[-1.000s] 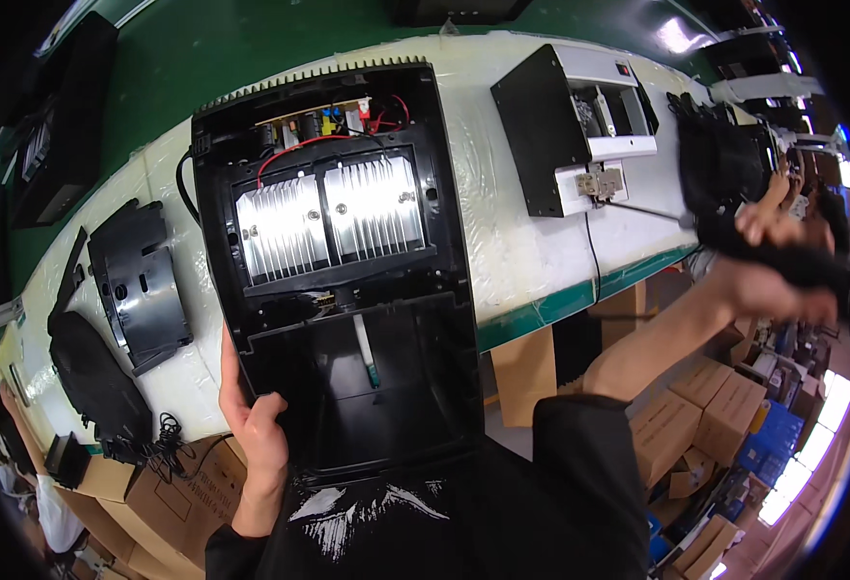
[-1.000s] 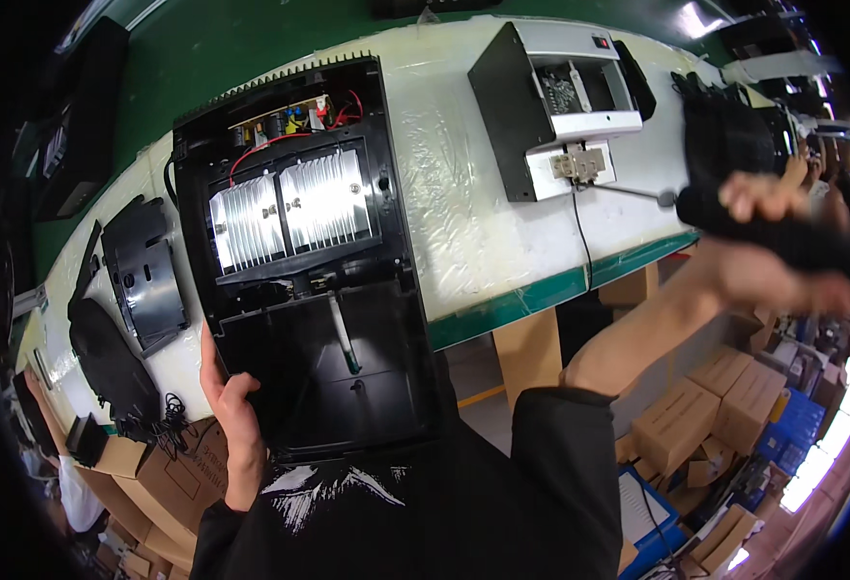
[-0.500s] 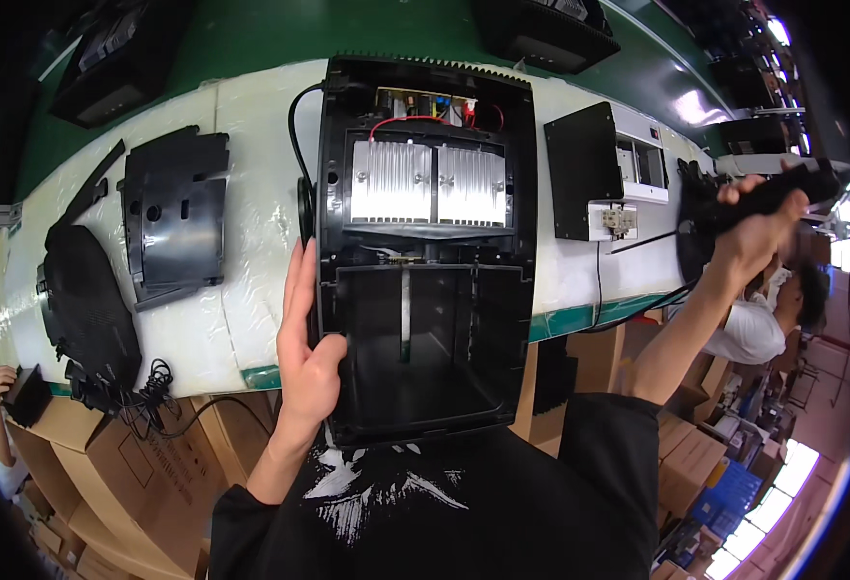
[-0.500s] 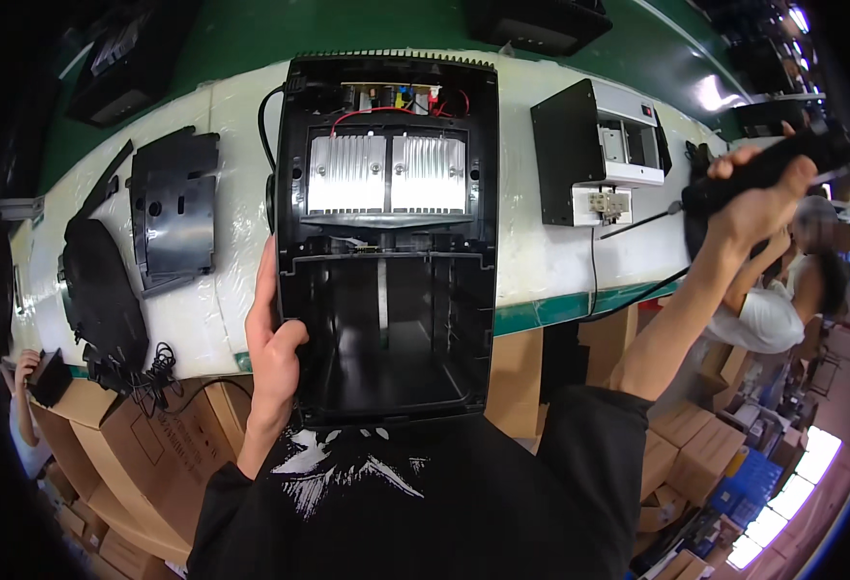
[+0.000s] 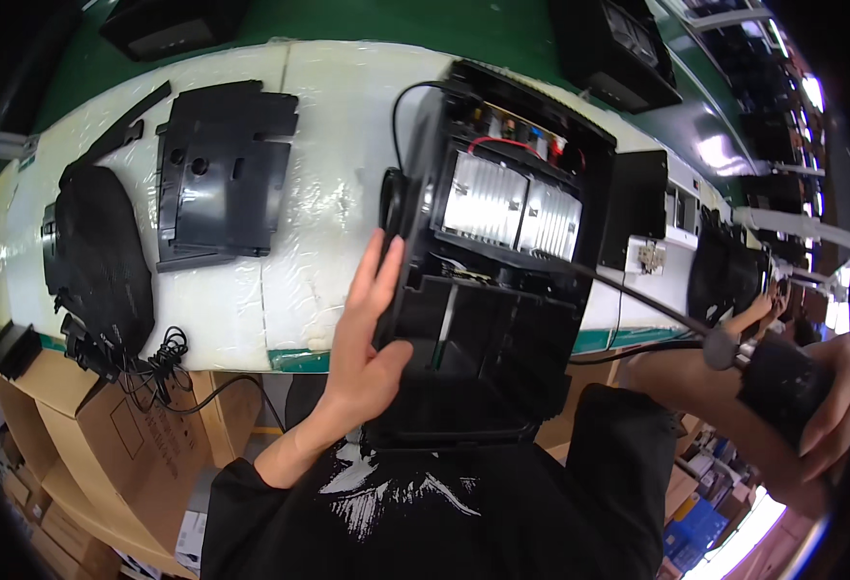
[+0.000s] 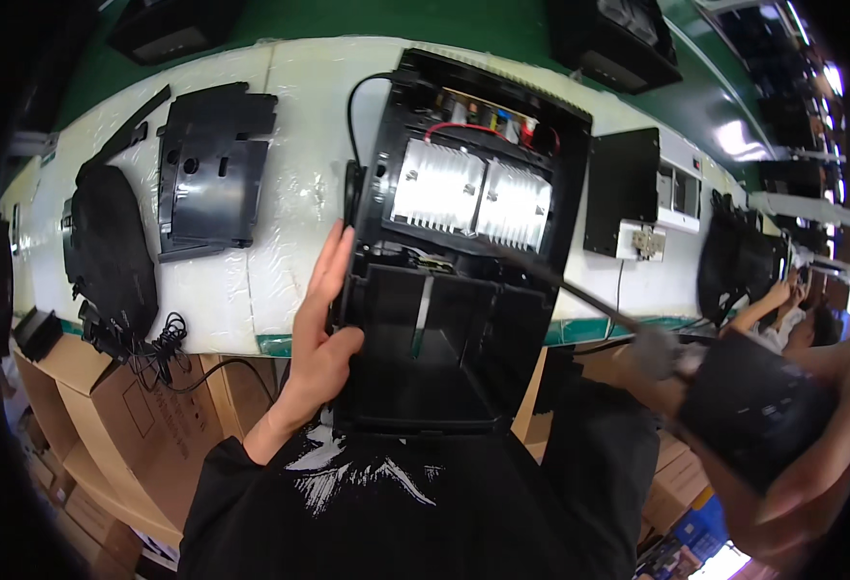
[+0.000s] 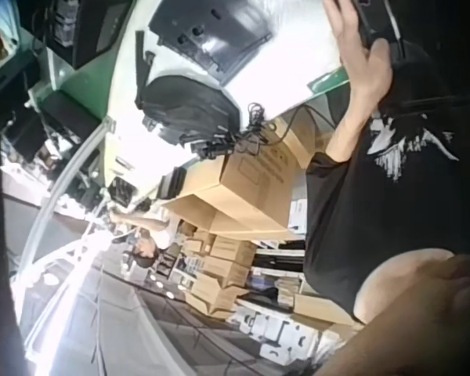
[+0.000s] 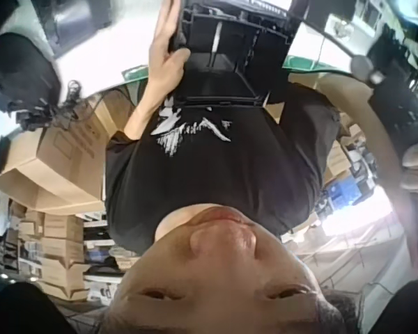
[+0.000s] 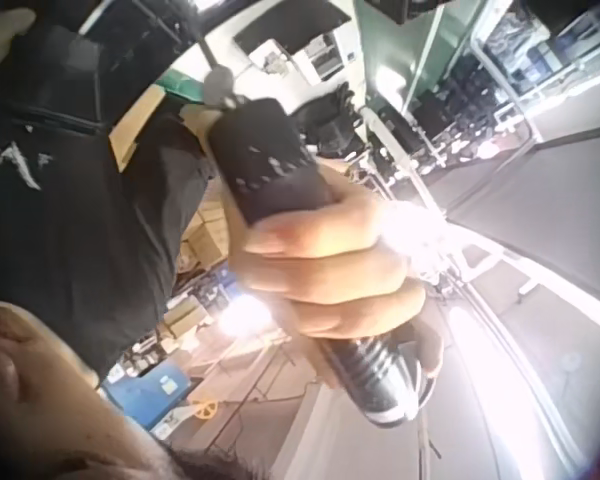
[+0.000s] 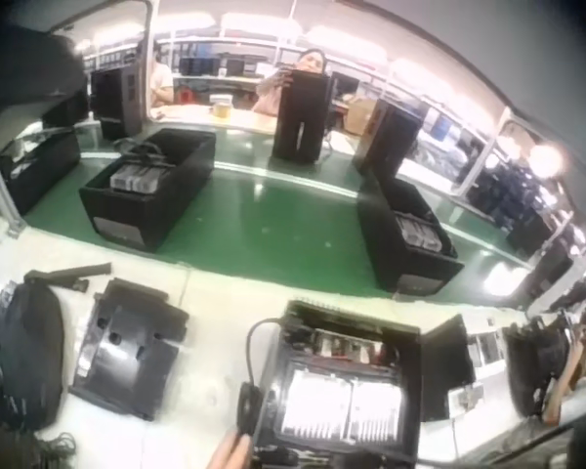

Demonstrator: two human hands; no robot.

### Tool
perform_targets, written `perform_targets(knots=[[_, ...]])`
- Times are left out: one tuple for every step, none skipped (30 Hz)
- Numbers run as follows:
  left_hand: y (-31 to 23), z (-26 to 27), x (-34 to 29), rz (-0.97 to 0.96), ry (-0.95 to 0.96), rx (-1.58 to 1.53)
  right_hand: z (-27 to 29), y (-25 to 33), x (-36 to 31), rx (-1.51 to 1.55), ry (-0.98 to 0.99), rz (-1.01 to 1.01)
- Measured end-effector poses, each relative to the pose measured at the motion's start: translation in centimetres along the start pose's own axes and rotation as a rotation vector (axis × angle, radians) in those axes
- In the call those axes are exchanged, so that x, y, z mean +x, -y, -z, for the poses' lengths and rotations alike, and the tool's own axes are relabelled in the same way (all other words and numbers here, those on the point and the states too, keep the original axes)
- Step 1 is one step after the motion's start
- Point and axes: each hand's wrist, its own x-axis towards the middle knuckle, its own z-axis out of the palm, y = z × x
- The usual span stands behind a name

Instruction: The person is assembling components into a black electronic housing using an electric screwdriver.

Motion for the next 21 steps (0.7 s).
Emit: perform_targets(knots=[[0.1,0.0,-0.1,-0.038,0.021,0.014,0.4,-0.1,-0.2,0.023,0.011,0.005],[0.1,0.0,-0.1,-0.071,0.041,0.032,0.6,-0.3,-0.5,0.051,0.019,0.009],[0.1,0.2,-0.2,-0.075,0.052,0.038,3.1,1.2,-2.7,0.081,0.033,0.013],[0.1,0.2,-0.3,-0.065,0.037,0.037,2.5,0.0,-2.1,0.115,0.042,0.014],[0.1,0.2,-0.2,-0.058,0.039,0.052,3.1,0.3,-3.1,0.146,0.049,0.015],[0.1,0.2,-0.2,-0.052,0.044,0.066,2.9,0.3,-3.7,0.176,0.054,0.014],[0.4,0.4,-0.2,-0.053,0.053,0.075,1.4,-1.5,-2.4,0.204,0.057,0.013],[0.5,0.5,-0.1,-0.044,0.048,0.073,1.1,-2.1,-2.4,0.232,0.058,0.013],[0.5,0.5,-0.1,-0.043,0.048,0.083,3.2,-0.4,-4.8,0.259,0.058,0.013],[0.5,0.5,-0.1,-0.045,0.055,0.088,3.4,-0.1,-5.3,0.278,0.053,0.011],[0.6,0.5,0.0,-0.04,0.059,0.084,3.9,-1.4,-5.2,0.297,0.048,0.01],[0.7,0.6,0.0,-0.048,0.063,0.079,3.7,-1.2,-5.8,0.316,0.042,0.009],[0.7,0.5,0.0,-0.057,0.069,0.073,3.2,-2.1,-5.5,0.334,0.036,0.009],[0.7,0.4,0.1,-0.054,0.074,0.069,2.8,-3.2,-5.0,0.352,0.03,0.009],[0.6,0.4,0.1,-0.047,0.074,0.035,3.4,-2.9,-5.8,0.369,0.024,0.011],[0.6,0.3,0.2,-0.042,0.07,0.0,3.7,-2.9,-6.0,0.386,0.023,0.014],[0.6,0.2,0.3,-0.043,0.07,-0.004,3.6,-3.3,-6.2,0.383,0.024,0.011],[0.7,0.2,0.3,-0.046,0.074,-0.007,3.2,-3.7,-6.2,0.318,0.007,0.04],[0.7,0.3,0.2,-0.042,0.07,-0.004,2.7,-4.2,-6.1,0.265,-0.009,0.071],[0.7,0.3,0.1,-0.038,0.064,-0.002,2.5,-4.5,-6.0,0.211,-0.024,0.102],[0.7,0.4,0.1,-0.032,0.062,0.012,3.3,-2.0,-5.6,0.022,0.069,-0.164]])
